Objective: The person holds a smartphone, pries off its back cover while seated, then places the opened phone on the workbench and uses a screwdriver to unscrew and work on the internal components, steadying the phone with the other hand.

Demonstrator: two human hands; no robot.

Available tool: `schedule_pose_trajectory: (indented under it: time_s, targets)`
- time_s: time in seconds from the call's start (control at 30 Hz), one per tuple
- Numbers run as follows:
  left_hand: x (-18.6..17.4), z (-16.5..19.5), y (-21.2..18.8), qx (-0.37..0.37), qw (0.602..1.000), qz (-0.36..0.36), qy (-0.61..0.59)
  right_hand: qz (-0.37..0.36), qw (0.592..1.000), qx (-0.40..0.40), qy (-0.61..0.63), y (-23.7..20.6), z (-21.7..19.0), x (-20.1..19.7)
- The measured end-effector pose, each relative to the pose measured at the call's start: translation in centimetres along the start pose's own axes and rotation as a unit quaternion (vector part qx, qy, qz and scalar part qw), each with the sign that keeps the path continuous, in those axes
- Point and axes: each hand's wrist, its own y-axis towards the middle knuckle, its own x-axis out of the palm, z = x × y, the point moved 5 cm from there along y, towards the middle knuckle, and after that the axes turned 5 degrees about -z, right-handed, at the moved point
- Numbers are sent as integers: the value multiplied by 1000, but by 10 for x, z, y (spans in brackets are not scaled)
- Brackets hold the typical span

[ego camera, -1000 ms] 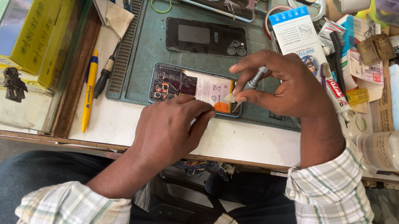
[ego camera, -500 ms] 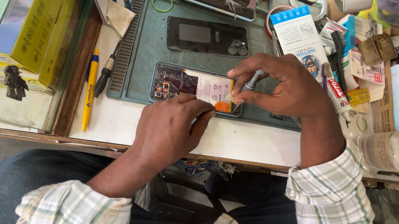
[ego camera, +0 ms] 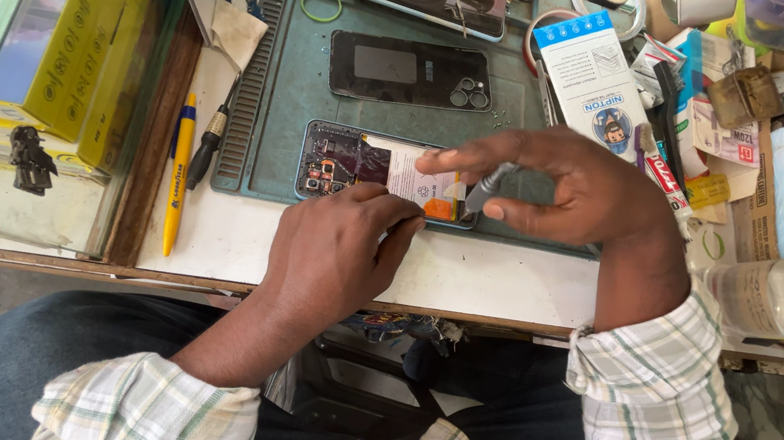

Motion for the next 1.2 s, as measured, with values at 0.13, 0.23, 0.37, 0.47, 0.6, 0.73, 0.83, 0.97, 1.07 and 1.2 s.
schedule_pose_trajectory:
  time_s: [0.13, 0.23, 0.37, 0.47, 0.6, 0.73, 0.83, 0.97, 1.07, 1.2]
  targets:
    - [-1, 1, 0, 6, 1000, 7, 1, 11, 998, 57, 38, -2, 8, 0]
    - [-2, 1, 0, 0, 1000, 4, -2, 50, 995, 53, -69, -1, 14, -2]
    - [0, 1, 1, -13, 1000, -7, -6, 84, 978, 95, -167, -2, 18, -4]
    - [-1, 2, 0, -5, 1000, 5, -4, 68, 985, 48, -151, 0, 12, -3]
    - [-3, 2, -1, 16, 1000, 20, -3, 24, 997, -13, -68, -2, 5, 0]
    - [1, 0, 0, -9, 1000, -6, -4, 36, 995, 62, -64, -6, 17, 1]
    - [1, -1, 1, -10, 1000, -8, 2, 73, 980, 112, -145, -6, 24, 3]
    - [1, 0, 1, -5, 1000, -4, 1, 67, 984, 65, -154, -2, 12, 3]
    - [-1, 1, 0, -2, 1000, 2, -3, 56, 996, 68, 3, 2, 9, 0]
    - [-1, 1, 1, -4, 1000, 1, -9, 32, 991, 74, -106, 6, 7, 2]
